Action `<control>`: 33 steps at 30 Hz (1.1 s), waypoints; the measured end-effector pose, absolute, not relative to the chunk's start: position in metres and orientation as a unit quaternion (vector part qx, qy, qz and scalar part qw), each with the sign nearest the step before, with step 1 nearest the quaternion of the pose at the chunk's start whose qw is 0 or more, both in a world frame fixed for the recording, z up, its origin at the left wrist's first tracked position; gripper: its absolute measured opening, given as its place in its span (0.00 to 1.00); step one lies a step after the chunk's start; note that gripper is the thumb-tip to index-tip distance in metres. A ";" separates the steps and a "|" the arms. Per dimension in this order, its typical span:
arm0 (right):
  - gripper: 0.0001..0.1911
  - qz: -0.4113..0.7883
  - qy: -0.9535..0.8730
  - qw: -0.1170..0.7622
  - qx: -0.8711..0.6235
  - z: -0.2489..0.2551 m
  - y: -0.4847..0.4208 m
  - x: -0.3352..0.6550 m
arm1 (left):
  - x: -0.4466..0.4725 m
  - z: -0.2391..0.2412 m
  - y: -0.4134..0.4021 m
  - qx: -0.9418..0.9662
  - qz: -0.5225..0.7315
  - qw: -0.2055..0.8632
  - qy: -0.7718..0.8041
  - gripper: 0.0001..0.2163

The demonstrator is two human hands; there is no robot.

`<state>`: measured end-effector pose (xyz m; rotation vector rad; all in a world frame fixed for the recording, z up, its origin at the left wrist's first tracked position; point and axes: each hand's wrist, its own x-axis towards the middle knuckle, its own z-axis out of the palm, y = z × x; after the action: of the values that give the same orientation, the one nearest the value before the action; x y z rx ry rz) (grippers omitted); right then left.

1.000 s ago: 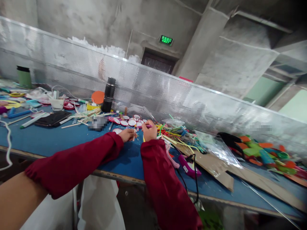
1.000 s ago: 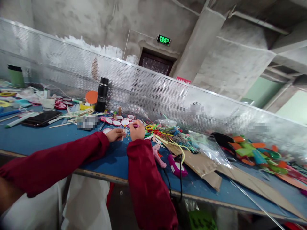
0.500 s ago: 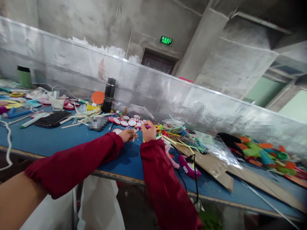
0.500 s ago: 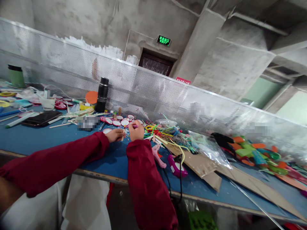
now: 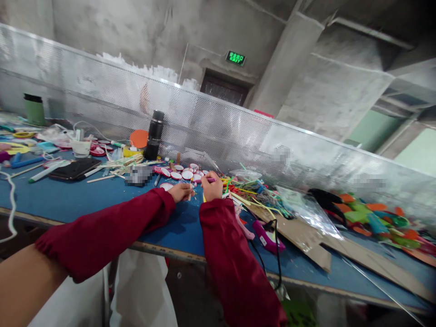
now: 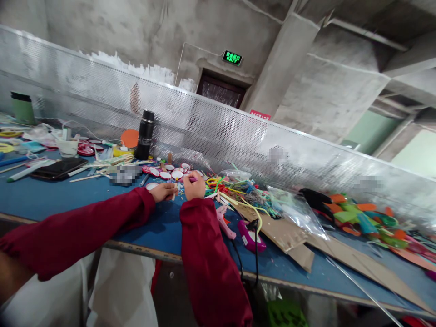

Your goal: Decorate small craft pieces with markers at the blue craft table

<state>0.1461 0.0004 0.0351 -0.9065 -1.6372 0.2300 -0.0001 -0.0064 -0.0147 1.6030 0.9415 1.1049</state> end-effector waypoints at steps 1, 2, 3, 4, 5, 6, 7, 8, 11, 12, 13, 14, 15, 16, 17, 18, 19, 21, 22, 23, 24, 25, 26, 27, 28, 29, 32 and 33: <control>0.09 0.100 -0.704 0.587 -0.387 0.035 0.000 0.146 | 0.000 -0.015 -0.006 0.653 0.452 0.471 0.384 0.13; 0.09 0.103 -0.708 0.583 -0.385 0.035 0.000 0.146 | 0.000 -0.015 -0.006 0.652 0.453 0.472 0.383 0.12; 0.09 0.107 -0.713 0.578 -0.382 0.035 0.000 0.145 | 0.000 -0.015 -0.006 0.652 0.453 0.473 0.383 0.12; 0.09 0.109 -0.718 0.573 -0.380 0.035 0.000 0.145 | 0.000 -0.016 -0.006 0.652 0.452 0.473 0.383 0.12; 0.09 0.110 -0.721 0.570 -0.379 0.034 -0.001 0.145 | 0.000 -0.016 -0.006 0.652 0.451 0.473 0.383 0.11; 0.09 0.109 -0.722 0.569 -0.379 0.034 -0.001 0.145 | -0.001 -0.017 -0.005 0.653 0.451 0.473 0.383 0.11; 0.09 0.107 -0.720 0.570 -0.381 0.034 -0.001 0.145 | -0.001 -0.017 -0.005 0.653 0.451 0.472 0.383 0.12; 0.09 0.104 -0.717 0.573 -0.383 0.034 -0.001 0.146 | -0.001 -0.018 -0.004 0.653 0.452 0.472 0.382 0.12; 0.09 0.102 -0.711 0.579 -0.385 0.033 0.000 0.146 | -0.001 -0.019 -0.003 0.654 0.456 0.471 0.377 0.13; 0.09 0.104 -0.714 0.577 -0.383 0.033 0.001 0.146 | -0.002 -0.019 -0.003 0.655 0.456 0.471 0.377 0.13; 0.09 0.107 -0.717 0.574 -0.381 0.033 0.001 0.146 | -0.002 -0.019 -0.002 0.654 0.456 0.471 0.377 0.13; 0.09 0.110 -0.720 0.571 -0.379 0.033 0.001 0.146 | -0.002 -0.019 -0.002 0.654 0.457 0.472 0.376 0.13; 0.09 0.111 -0.722 0.569 -0.379 0.033 0.002 0.146 | -0.002 -0.019 -0.002 0.654 0.456 0.474 0.375 0.13; 0.09 0.110 -0.721 0.569 -0.380 0.033 0.002 0.146 | -0.002 -0.018 -0.002 0.652 0.457 0.476 0.374 0.14; 0.09 0.107 -0.718 0.571 -0.382 0.033 0.002 0.146 | -0.002 -0.018 -0.002 0.651 0.457 0.477 0.374 0.14; 0.09 0.105 -0.715 0.575 -0.384 0.033 0.002 0.146 | -0.002 -0.018 -0.002 0.650 0.458 0.478 0.373 0.14; 0.09 0.102 -0.712 0.578 -0.386 0.033 0.002 0.147 | -0.002 -0.018 -0.002 0.649 0.459 0.478 0.374 0.14; 0.09 0.103 -0.711 0.580 -0.384 0.033 0.002 0.147 | -0.001 -0.018 -0.002 0.650 0.460 0.476 0.374 0.13; 0.09 0.105 -0.713 0.578 -0.383 0.033 0.002 0.147 | -0.001 -0.018 -0.002 0.650 0.460 0.476 0.373 0.13; 0.09 0.108 -0.715 0.576 -0.381 0.033 0.002 0.146 | -0.001 -0.019 -0.002 0.651 0.459 0.476 0.373 0.12; 0.09 0.110 -0.716 0.574 -0.382 0.033 0.002 0.146 | -0.002 -0.019 -0.002 0.651 0.459 0.476 0.373 0.12; 0.09 0.109 -0.717 0.572 -0.383 0.033 0.001 0.146 | -0.002 -0.019 -0.002 0.651 0.459 0.476 0.373 0.12; 0.09 0.107 -0.716 0.572 -0.386 0.033 0.001 0.146 | -0.002 -0.019 -0.001 0.652 0.458 0.475 0.372 0.12; 0.09 0.104 -0.713 0.574 -0.388 0.033 0.000 0.146 | -0.002 -0.019 -0.001 0.653 0.458 0.474 0.373 0.12; 0.09 0.102 -0.710 0.577 -0.390 0.034 0.000 0.146 | -0.002 -0.019 -0.001 0.653 0.458 0.473 0.373 0.12; 0.09 0.101 -0.708 0.579 -0.391 0.034 -0.001 0.146 | -0.002 -0.019 -0.001 0.653 0.458 0.473 0.374 0.12; 0.09 0.105 -0.713 0.579 -0.382 0.035 -0.002 0.146 | -0.002 -0.018 -0.002 0.653 0.455 0.473 0.378 0.12; 0.10 0.105 -0.716 0.577 -0.379 0.036 -0.002 0.145 | -0.002 -0.018 -0.002 0.653 0.454 0.473 0.379 0.12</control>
<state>0.1455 -0.0020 0.0356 -0.8862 -1.6770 0.2454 -0.0023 -0.0024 -0.0177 1.5981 0.9267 1.1119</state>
